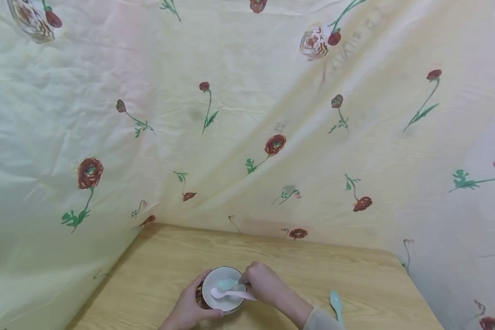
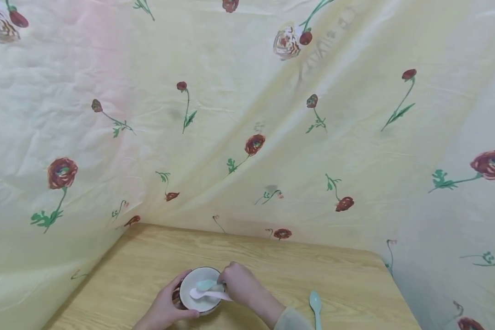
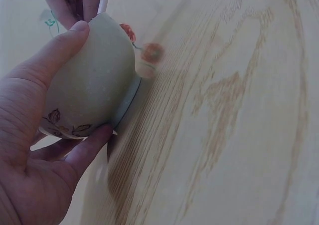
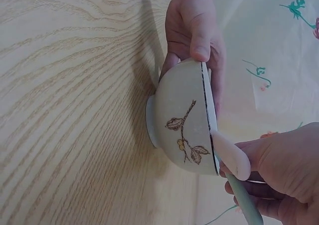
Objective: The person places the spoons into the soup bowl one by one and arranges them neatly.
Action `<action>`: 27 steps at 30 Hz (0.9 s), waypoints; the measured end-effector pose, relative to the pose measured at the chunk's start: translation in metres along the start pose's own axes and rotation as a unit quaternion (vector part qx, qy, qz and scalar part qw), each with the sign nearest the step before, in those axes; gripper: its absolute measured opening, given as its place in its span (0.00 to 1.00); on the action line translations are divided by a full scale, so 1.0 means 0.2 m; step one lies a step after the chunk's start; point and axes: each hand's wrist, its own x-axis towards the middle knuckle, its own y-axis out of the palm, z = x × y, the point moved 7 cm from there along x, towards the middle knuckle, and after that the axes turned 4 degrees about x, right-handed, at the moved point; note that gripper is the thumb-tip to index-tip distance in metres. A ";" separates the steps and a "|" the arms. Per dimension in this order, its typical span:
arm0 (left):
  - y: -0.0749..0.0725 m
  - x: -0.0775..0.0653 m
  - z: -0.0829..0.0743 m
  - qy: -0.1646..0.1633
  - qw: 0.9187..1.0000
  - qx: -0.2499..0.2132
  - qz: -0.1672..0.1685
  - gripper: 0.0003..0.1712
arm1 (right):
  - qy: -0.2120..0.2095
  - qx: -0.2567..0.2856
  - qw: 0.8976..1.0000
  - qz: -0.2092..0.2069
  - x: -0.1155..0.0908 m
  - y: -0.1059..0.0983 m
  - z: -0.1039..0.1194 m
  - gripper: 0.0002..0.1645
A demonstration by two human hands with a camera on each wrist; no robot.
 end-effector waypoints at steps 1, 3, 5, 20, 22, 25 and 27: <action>0.00 0.00 0.00 0.001 1.000 0.001 -0.001 0.65 | 0.000 0.002 1.000 0.000 0.00 0.00 0.00 0.13; 0.00 0.00 0.00 0.002 1.000 0.001 0.000 0.65 | 0.000 0.005 1.000 0.000 0.00 0.00 0.00 0.12; 0.00 0.00 0.00 0.001 1.000 0.000 0.002 0.65 | -0.001 0.007 1.000 -0.002 0.00 0.00 0.00 0.12; 0.00 0.01 0.00 0.002 1.000 -0.003 0.006 0.65 | -0.003 0.003 1.000 0.001 0.01 0.01 0.02 0.13; 0.00 0.01 -0.01 0.003 1.000 0.000 0.006 0.65 | -0.001 0.005 1.000 0.003 0.01 0.01 0.02 0.13; 0.00 0.00 -0.01 0.002 1.000 0.003 0.003 0.65 | 0.006 0.011 1.000 0.008 0.02 0.01 0.01 0.13; 0.00 0.00 -0.01 -0.001 1.000 0.002 0.003 0.65 | 0.010 0.018 1.000 0.012 0.02 0.01 0.01 0.13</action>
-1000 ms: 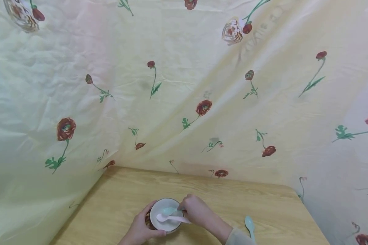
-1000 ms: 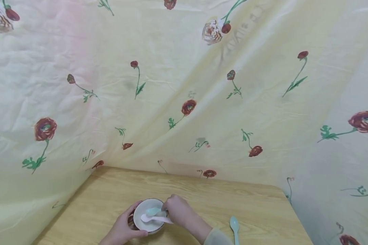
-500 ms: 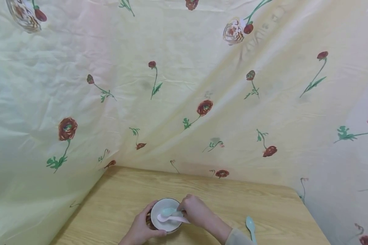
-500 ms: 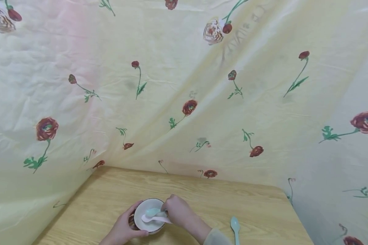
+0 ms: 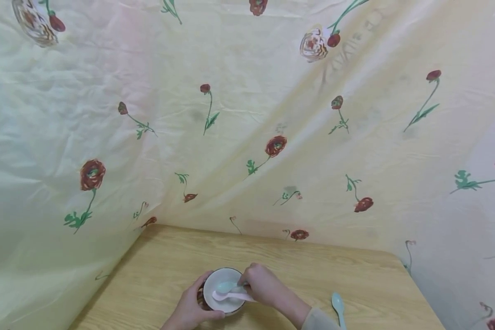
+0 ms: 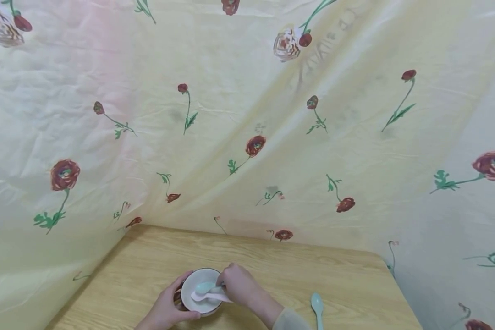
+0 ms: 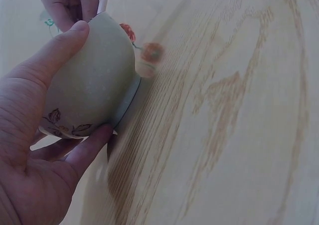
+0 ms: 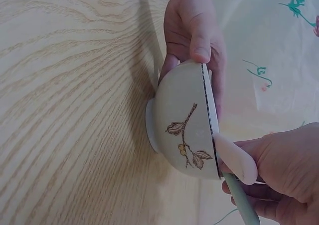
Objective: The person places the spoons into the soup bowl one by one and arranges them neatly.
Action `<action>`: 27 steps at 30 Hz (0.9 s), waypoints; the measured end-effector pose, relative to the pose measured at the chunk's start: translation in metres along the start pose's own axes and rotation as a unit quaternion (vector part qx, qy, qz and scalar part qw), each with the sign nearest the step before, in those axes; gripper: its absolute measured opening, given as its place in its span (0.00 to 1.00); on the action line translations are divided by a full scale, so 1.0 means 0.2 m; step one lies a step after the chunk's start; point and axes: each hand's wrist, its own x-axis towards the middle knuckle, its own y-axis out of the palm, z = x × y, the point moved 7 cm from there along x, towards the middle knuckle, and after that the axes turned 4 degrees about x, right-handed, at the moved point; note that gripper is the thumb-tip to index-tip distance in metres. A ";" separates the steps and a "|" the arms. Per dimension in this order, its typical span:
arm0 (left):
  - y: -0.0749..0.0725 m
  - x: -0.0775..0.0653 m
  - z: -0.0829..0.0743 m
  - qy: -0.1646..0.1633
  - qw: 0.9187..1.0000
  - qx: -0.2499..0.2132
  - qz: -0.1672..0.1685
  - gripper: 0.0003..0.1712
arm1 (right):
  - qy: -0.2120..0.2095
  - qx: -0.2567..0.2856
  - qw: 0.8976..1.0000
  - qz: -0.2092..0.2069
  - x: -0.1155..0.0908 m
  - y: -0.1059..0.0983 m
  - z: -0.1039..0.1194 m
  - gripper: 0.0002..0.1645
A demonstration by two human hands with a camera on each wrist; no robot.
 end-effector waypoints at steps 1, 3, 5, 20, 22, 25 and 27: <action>0.00 0.00 0.00 -0.001 1.000 -0.001 0.000 0.65 | 0.003 0.004 1.000 0.002 0.00 0.00 0.00 0.12; 0.00 0.00 0.00 -0.003 1.000 -0.003 0.003 0.64 | 0.007 0.011 1.000 0.005 0.01 0.00 0.00 0.12; 0.00 0.00 0.01 -0.004 1.000 -0.003 0.005 0.64 | 0.009 0.015 1.000 0.006 0.01 0.00 0.00 0.11; 0.01 0.00 0.02 -0.013 0.999 -0.023 0.020 0.63 | 0.003 0.001 1.000 0.007 0.04 0.02 0.01 0.10; 0.01 0.00 0.02 -0.016 0.999 -0.026 0.021 0.63 | 0.001 0.001 1.000 0.006 0.04 0.02 0.02 0.11; 0.01 0.00 0.02 -0.023 0.999 -0.027 0.019 0.64 | 0.004 0.004 1.000 0.006 0.04 0.02 0.02 0.11; 0.01 0.00 0.01 -0.029 0.999 -0.027 0.018 0.64 | 0.006 0.005 1.000 0.006 0.04 0.02 0.02 0.11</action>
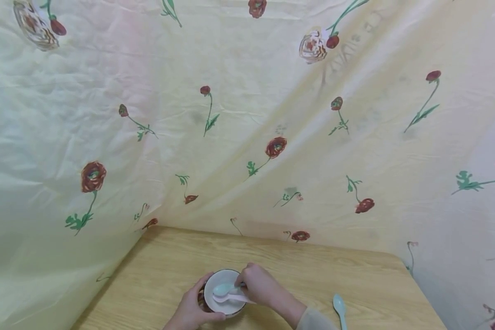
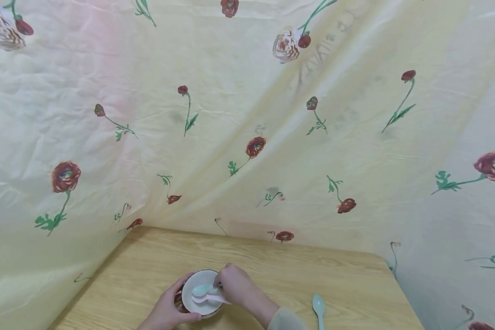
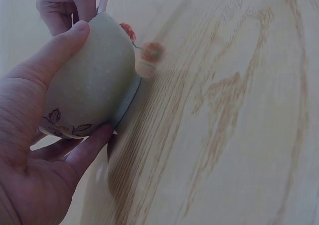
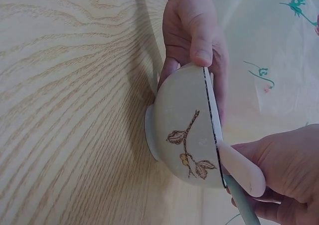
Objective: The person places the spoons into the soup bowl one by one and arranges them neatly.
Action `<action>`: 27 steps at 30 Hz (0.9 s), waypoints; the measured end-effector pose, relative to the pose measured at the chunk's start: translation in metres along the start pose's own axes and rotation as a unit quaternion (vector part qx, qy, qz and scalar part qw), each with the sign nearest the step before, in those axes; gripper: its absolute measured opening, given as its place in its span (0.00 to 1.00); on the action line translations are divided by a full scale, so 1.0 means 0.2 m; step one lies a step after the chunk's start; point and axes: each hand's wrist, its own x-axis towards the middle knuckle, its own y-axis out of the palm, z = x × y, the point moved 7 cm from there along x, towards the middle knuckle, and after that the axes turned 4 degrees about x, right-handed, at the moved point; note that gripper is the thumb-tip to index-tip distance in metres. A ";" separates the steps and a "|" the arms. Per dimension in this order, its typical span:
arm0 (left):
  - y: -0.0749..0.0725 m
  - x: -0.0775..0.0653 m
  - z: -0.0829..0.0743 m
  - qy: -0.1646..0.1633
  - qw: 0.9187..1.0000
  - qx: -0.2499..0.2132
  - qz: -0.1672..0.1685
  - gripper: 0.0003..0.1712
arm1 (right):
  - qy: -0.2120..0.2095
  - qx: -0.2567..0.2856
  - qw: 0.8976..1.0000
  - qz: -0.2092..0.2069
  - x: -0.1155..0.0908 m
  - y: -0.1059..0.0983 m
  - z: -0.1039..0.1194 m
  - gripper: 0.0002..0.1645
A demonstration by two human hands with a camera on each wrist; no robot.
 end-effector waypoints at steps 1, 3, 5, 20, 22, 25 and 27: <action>0.00 0.00 0.00 -0.002 1.000 0.000 0.000 0.64 | 0.002 0.000 1.000 0.000 0.00 0.00 0.00 0.11; 0.00 0.00 0.00 -0.006 1.000 0.000 0.000 0.65 | 0.003 -0.002 1.000 -0.001 0.00 0.00 0.00 0.11; 0.00 0.00 0.00 -0.008 1.000 -0.002 0.000 0.65 | 0.003 -0.005 1.000 -0.001 0.00 0.01 0.00 0.11; 0.00 0.00 -0.01 -0.007 1.000 0.009 -0.001 0.65 | 0.006 0.001 1.000 0.002 0.01 0.02 -0.02 0.10; 0.00 0.00 0.00 -0.007 1.000 0.011 0.000 0.65 | 0.006 0.007 1.000 0.001 0.00 0.01 -0.02 0.10; 0.00 0.00 0.01 -0.010 1.000 0.017 -0.002 0.65 | 0.013 0.015 1.000 -0.005 -0.01 0.00 -0.03 0.11; 0.00 0.01 0.02 -0.011 1.000 0.024 -0.004 0.65 | 0.019 0.019 1.000 -0.012 -0.01 -0.01 -0.04 0.12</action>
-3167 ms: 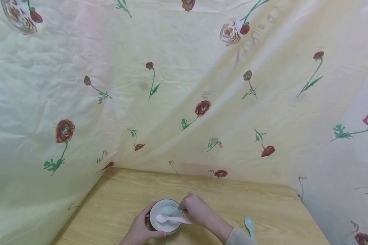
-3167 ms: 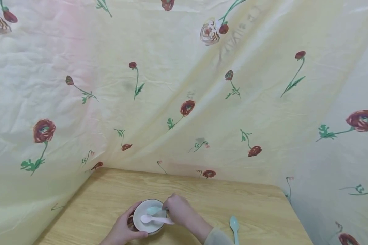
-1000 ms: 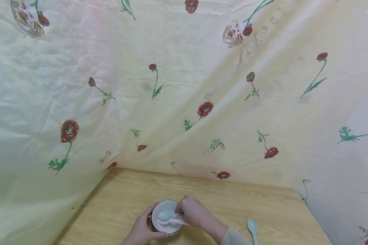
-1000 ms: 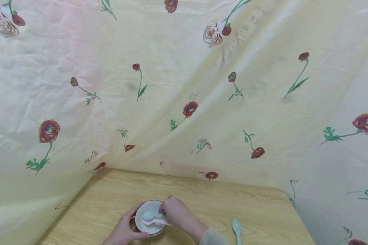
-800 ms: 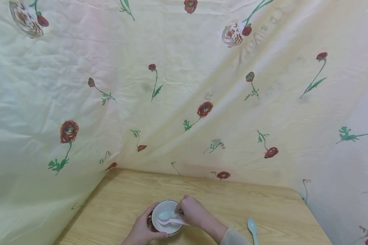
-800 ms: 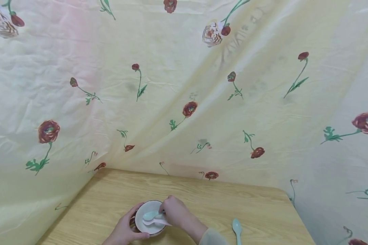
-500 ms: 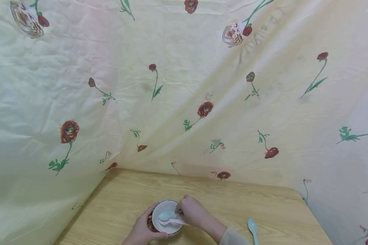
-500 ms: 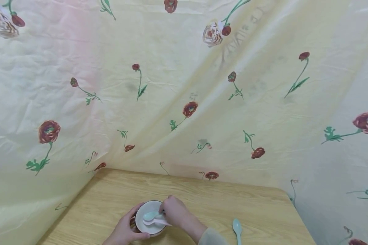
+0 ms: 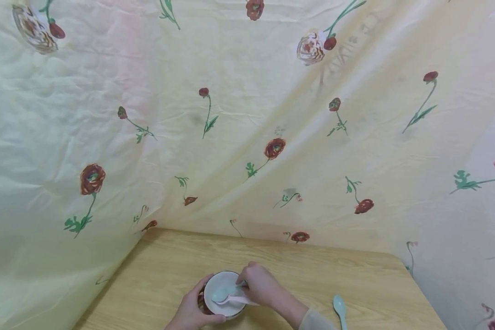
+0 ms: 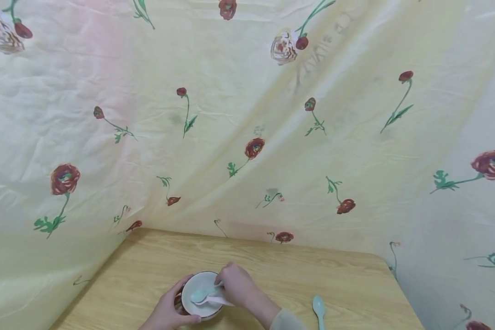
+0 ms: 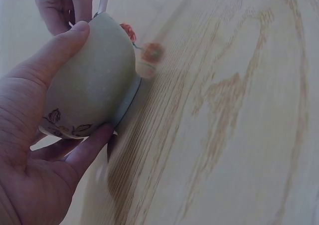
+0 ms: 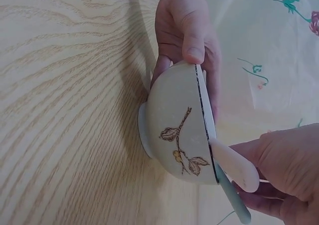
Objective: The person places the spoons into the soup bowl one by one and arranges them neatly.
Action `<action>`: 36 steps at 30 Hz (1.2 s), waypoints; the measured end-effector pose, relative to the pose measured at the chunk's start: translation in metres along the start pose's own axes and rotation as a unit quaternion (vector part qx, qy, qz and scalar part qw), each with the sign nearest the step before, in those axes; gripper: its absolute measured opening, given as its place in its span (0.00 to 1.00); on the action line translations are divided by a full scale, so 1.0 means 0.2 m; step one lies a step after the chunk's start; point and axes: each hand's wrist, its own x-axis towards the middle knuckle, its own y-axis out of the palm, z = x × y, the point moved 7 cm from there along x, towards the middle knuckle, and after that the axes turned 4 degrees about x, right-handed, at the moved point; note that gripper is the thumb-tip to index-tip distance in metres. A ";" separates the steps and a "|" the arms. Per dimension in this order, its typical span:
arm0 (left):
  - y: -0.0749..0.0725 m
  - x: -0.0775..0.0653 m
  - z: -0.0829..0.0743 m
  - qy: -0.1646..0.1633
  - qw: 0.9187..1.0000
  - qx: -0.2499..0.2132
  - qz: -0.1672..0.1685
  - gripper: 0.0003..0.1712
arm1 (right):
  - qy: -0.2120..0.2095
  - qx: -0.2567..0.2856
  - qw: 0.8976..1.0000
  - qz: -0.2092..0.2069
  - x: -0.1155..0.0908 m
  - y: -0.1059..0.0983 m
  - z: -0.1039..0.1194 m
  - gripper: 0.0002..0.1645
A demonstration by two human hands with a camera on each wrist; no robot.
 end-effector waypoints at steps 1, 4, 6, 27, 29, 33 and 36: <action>0.00 0.00 0.00 -0.001 1.000 0.001 -0.001 0.65 | 0.003 0.001 1.000 -0.004 0.00 -0.01 0.00 0.12; 0.00 0.00 0.01 -0.002 1.000 0.005 -0.002 0.65 | 0.004 0.005 1.000 -0.017 -0.01 -0.03 0.00 0.12; -0.01 0.00 0.01 -0.004 1.000 0.006 -0.002 0.65 | 0.001 0.006 1.000 -0.029 -0.02 -0.04 -0.01 0.11; -0.01 0.00 0.01 0.007 1.000 -0.017 -0.005 0.66 | 0.007 -0.022 0.997 -0.077 -0.06 -0.20 -0.08 0.09; 0.00 0.00 0.01 0.012 1.000 -0.025 -0.002 0.66 | 0.010 -0.025 0.996 -0.080 -0.07 -0.22 -0.09 0.09; 0.00 0.00 0.00 0.025 0.999 -0.032 0.002 0.65 | 0.018 -0.031 0.996 -0.084 -0.10 -0.25 -0.11 0.09; 0.00 0.00 0.00 0.032 0.999 -0.030 0.003 0.65 | 0.025 -0.034 0.996 -0.085 -0.12 -0.26 -0.13 0.10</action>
